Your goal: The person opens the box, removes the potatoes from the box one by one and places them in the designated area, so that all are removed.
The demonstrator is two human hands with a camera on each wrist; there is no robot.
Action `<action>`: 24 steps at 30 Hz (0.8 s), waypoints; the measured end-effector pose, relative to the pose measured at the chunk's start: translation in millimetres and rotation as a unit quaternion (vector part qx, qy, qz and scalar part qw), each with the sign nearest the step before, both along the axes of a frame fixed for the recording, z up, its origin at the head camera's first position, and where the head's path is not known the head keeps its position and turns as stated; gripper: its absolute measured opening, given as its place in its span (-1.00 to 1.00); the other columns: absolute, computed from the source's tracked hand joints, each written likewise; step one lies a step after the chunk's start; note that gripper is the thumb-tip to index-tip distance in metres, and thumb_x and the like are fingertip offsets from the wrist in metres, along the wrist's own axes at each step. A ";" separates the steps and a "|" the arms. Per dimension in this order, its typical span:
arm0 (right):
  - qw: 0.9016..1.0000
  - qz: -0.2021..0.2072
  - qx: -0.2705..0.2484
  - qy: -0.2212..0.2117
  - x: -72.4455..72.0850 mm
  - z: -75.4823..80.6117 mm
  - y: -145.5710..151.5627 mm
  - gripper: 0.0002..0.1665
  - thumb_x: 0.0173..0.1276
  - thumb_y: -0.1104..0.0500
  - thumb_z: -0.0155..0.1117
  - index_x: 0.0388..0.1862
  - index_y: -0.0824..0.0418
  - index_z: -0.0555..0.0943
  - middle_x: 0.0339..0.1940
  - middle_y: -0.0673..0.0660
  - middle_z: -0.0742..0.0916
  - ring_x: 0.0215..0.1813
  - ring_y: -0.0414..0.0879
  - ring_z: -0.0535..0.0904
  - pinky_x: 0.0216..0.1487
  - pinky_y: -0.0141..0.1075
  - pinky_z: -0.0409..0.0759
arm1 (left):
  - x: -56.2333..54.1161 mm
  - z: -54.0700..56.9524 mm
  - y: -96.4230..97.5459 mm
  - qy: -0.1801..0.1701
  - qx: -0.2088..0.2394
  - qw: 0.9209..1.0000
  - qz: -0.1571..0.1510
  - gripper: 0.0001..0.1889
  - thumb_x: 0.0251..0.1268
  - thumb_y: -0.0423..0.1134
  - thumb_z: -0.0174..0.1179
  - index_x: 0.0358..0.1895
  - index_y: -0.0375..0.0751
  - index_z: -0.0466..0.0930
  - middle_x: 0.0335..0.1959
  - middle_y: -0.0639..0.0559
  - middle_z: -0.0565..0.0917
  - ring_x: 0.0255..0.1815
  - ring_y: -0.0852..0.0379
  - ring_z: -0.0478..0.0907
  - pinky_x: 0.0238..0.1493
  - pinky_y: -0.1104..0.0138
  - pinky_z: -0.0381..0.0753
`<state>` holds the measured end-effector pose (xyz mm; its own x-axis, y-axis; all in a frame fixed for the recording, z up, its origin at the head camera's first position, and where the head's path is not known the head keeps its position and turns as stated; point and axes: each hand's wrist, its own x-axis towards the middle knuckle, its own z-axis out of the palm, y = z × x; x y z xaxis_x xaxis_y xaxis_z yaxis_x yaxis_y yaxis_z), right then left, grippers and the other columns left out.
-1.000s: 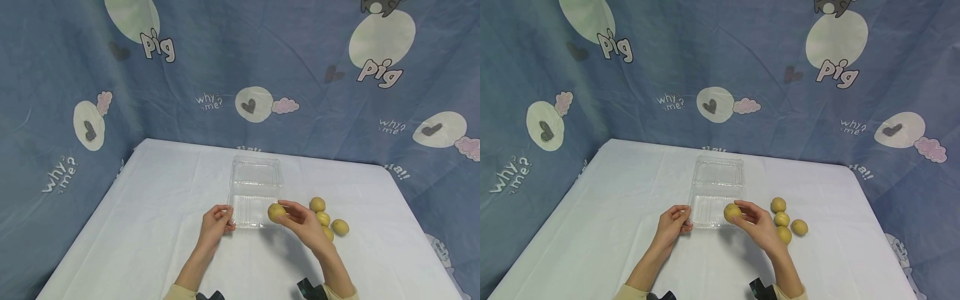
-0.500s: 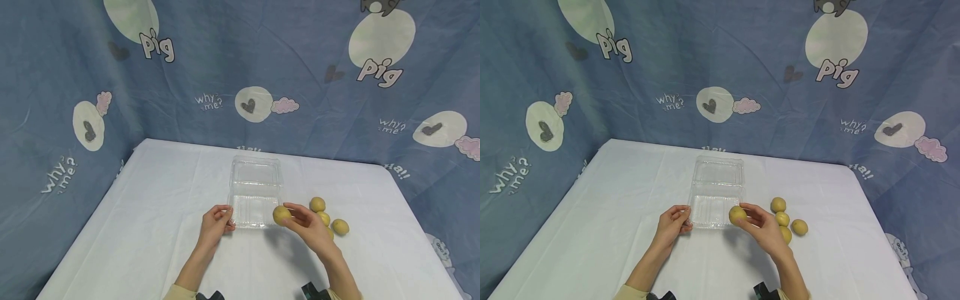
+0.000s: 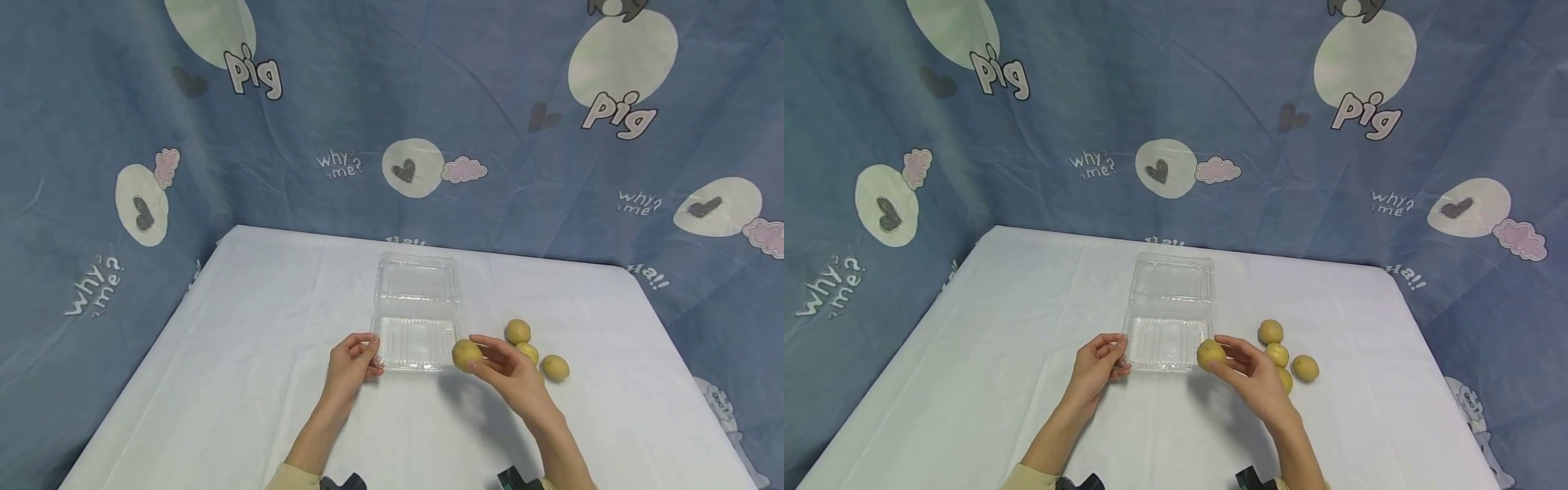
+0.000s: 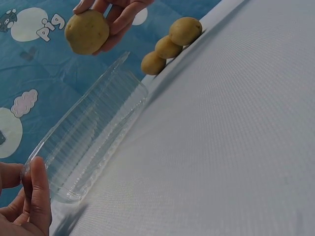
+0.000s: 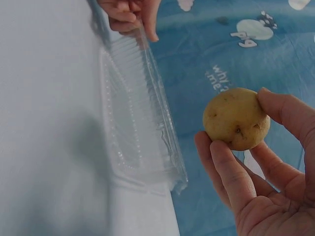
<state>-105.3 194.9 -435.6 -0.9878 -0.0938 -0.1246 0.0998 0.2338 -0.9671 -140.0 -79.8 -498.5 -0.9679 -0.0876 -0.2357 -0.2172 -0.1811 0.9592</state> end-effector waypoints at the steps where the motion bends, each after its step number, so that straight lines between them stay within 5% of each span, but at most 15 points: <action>1: 1.000 -0.001 0.001 -0.001 0.6 -0.3 0.5 -0.38 0.22 0.08 0.48 0.26 0.14 0.54 0.15 0.18 0.63 0.12 0.04 0.61 0.06 -0.32 0.61 | -0.2 -0.5 -0.3 0.000 0.001 1.000 -0.001 -0.71 0.38 -0.28 0.24 0.03 -0.41 0.52 -0.53 -0.07 0.58 -0.53 0.12 0.59 -0.46 0.35 0.72; 24: 0.999 -0.007 -0.020 0.036 16.7 -16.4 11.6 -0.43 0.26 0.26 0.42 0.24 0.32 0.52 0.15 0.27 0.62 0.05 -0.06 0.64 0.04 -0.31 0.65 | 0.8 -1.1 -1.0 0.015 0.016 1.000 -0.012 -0.69 0.38 -0.27 0.23 0.05 -0.41 0.50 -0.50 -0.10 0.58 -0.50 0.11 0.60 -0.42 0.35 0.73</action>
